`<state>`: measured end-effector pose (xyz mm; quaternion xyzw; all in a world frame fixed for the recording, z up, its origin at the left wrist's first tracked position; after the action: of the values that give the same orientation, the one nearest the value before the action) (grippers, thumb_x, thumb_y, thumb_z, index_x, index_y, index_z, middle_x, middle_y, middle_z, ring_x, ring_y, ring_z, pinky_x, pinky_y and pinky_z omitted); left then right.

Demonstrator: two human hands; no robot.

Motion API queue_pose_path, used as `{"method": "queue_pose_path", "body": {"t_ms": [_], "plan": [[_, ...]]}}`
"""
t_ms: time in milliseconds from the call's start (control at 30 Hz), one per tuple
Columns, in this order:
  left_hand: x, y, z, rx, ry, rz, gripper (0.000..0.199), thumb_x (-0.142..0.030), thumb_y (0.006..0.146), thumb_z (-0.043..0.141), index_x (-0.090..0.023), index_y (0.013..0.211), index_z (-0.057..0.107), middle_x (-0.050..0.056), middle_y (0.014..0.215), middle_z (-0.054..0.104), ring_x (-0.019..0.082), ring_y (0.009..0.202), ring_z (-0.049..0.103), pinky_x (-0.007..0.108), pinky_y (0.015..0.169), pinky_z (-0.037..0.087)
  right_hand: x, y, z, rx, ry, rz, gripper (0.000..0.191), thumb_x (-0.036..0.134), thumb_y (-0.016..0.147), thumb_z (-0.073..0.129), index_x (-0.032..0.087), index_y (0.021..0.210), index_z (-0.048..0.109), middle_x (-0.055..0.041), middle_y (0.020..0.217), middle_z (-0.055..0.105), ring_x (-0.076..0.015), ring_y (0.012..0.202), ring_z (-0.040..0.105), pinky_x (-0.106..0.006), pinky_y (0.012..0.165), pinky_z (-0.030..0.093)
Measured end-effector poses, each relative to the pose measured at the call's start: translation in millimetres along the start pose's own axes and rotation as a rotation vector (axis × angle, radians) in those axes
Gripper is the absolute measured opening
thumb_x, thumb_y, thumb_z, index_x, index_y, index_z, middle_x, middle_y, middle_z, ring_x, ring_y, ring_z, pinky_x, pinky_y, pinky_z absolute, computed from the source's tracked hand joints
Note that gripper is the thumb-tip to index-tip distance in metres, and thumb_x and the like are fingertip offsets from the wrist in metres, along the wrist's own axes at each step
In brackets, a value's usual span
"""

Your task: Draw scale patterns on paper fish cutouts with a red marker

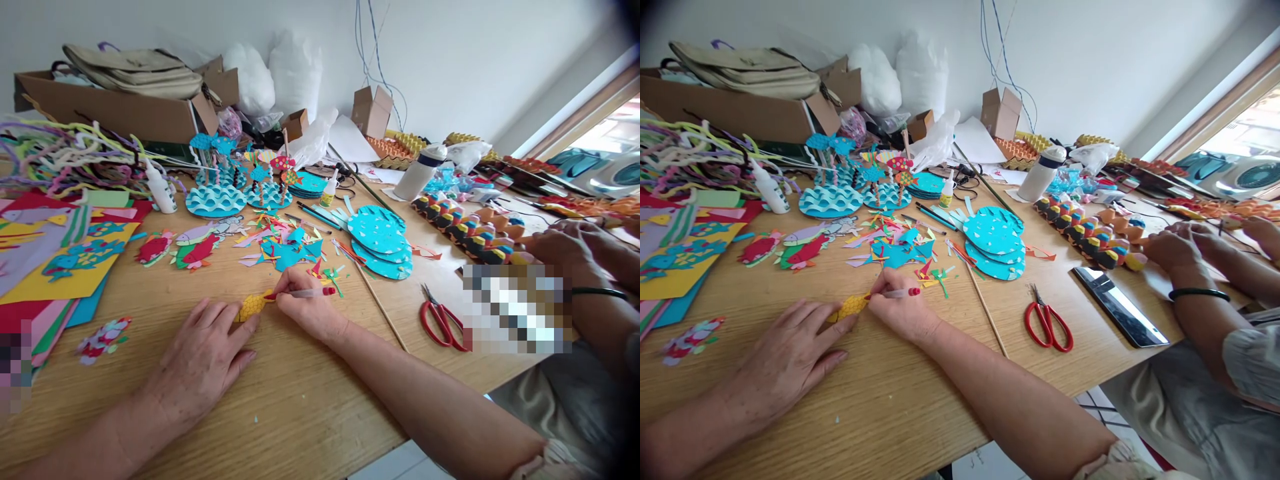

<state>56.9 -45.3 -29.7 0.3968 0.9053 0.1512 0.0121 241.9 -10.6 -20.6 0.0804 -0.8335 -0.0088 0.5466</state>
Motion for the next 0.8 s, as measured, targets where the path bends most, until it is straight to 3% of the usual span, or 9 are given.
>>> {"method": "queue_pose_path", "body": {"t_ms": [800], "plan": [[-1.8,-0.2,2.1,-0.017,-0.033,-0.026,0.038,-0.022,0.075,0.064,-0.02,0.113,0.062,0.012,0.1,0.057,0.029,0.094,0.049,0.051,0.088,0.042,-4.8,0.9,5.1,0.033,-0.036,-0.032,0.007,0.013,0.063,0.05,0.019,0.064,0.049,0.006,0.054,0.05,-0.0089,0.048,0.042,-0.019,0.044,0.028]]}}
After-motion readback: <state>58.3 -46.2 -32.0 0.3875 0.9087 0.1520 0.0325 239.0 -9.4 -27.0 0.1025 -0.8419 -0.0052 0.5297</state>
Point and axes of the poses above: each hand's wrist, its own y-axis towards the middle knuckle, its own z-axis out of the palm, x = y × z, the point moved 1 cm from there along y, towards the middle knuckle
